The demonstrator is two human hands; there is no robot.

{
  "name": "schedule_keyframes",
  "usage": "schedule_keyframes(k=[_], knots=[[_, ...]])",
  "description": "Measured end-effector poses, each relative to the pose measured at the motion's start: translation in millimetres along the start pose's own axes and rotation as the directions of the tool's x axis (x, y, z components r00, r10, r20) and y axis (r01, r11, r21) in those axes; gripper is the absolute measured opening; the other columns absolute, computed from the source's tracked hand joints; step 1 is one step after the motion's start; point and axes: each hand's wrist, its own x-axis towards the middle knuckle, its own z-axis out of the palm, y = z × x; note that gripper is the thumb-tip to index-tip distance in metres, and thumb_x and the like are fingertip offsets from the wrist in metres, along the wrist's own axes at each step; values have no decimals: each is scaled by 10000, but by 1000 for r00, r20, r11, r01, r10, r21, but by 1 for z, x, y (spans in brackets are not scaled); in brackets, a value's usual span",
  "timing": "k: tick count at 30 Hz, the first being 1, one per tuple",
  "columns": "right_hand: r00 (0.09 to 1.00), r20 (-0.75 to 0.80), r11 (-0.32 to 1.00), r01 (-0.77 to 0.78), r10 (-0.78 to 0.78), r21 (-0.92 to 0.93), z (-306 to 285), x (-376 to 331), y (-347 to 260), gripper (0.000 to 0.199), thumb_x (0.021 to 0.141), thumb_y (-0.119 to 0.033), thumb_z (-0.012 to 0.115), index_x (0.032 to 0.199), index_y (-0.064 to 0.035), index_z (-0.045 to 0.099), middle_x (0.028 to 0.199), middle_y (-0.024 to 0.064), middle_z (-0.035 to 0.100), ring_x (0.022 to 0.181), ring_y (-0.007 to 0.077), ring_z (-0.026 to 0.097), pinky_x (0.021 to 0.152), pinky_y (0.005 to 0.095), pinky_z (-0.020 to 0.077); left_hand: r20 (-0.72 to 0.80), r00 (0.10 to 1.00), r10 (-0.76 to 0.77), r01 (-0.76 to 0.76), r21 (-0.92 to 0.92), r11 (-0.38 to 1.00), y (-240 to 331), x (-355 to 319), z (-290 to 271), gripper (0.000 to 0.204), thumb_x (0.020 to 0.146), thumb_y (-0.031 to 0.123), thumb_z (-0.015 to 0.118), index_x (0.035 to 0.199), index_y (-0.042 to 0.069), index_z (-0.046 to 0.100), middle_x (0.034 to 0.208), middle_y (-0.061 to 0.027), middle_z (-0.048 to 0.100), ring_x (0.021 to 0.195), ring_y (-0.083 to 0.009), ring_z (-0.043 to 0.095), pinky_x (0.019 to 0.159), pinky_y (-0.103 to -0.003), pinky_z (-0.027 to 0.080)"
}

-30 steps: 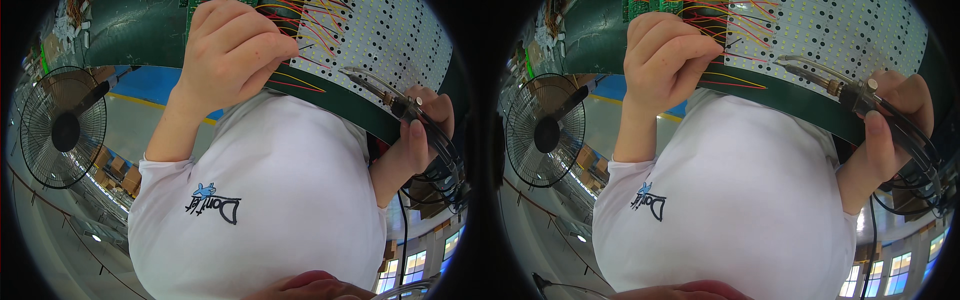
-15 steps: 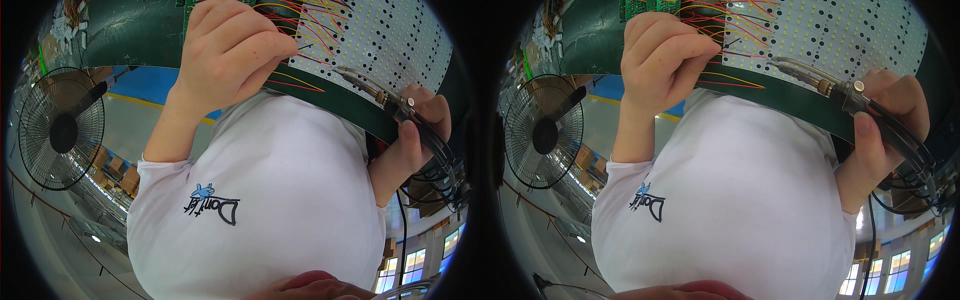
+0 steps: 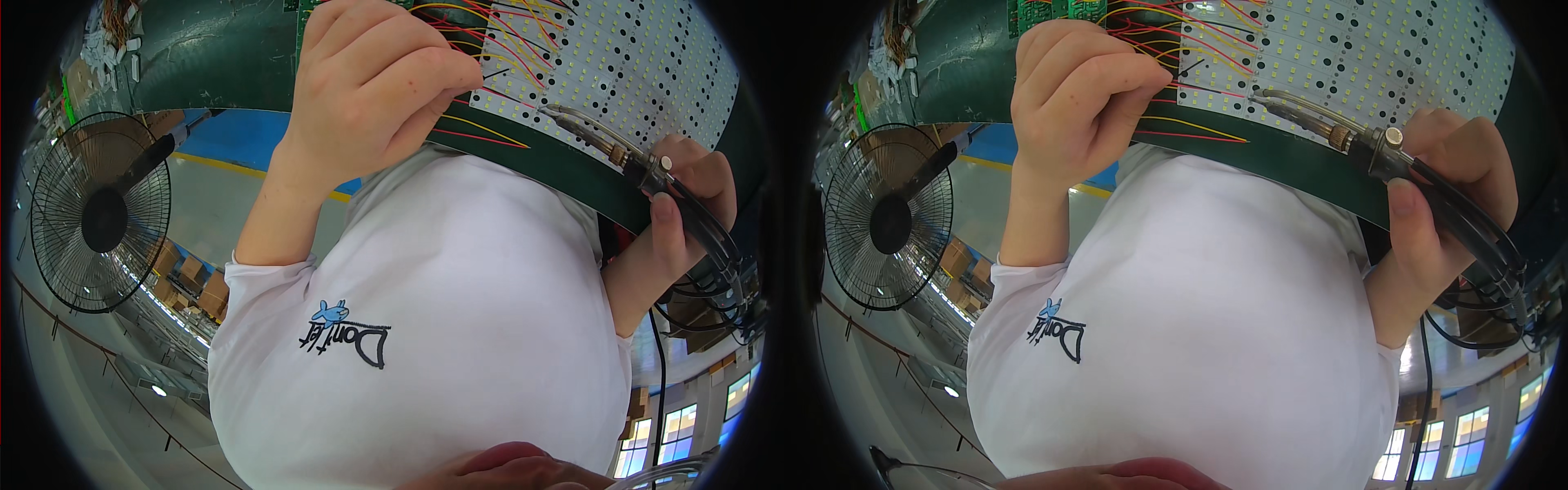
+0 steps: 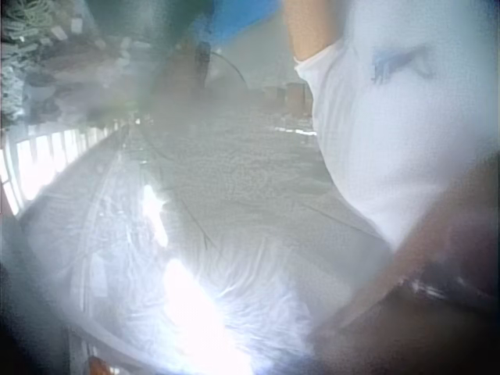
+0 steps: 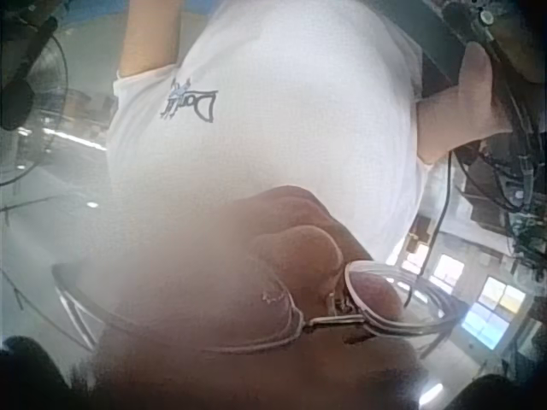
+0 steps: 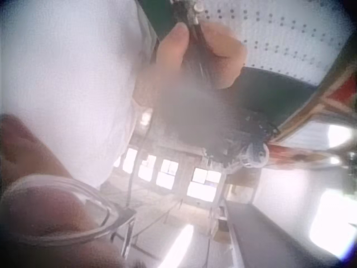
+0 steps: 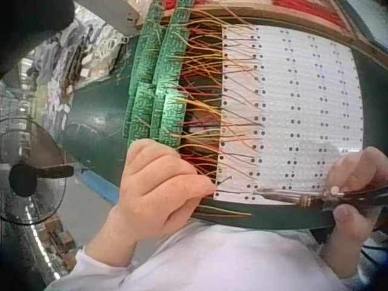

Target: The person arranges wired circuit boards onto an LED panel and solders the wires to the board using a soldering iron.

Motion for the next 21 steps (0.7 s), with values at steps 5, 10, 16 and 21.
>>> schedule_keyframes(k=[5,10,16,21], knots=[[999,-36,1000,1,-2,-14,-1,0,-2,451,786,-258,829,760,-60,425,666,51,467,592,106,343,549,271,232,7,1000,-16,16,-10,1000,4,3,-1,216,658,48,802,846,117,720,794,-15,655,761,-217,615,723,-336,447],[999,-36,1000,-11,11,-18,1,0,-4,450,782,-257,825,757,-60,422,665,51,467,592,106,341,550,273,231,2,1000,-16,16,-14,1000,2,3,0,216,654,49,801,841,123,720,795,-9,657,765,-216,617,726,-335,445],[999,-37,1000,-9,8,-26,4,0,-3,430,777,-247,822,765,-49,440,666,52,459,588,110,336,550,277,231,19,1000,-12,12,3,1000,1,1,-1,217,653,52,799,839,131,722,796,-5,659,766,-213,618,730,-333,442],[1000,-27,1000,-5,5,-20,7,0,0,420,777,-236,818,769,-43,445,670,55,458,590,112,343,551,277,236,18,1000,-17,17,4,1000,-1,-3,-1,220,649,54,801,840,130,722,791,-5,656,762,-211,616,726,-329,437]])
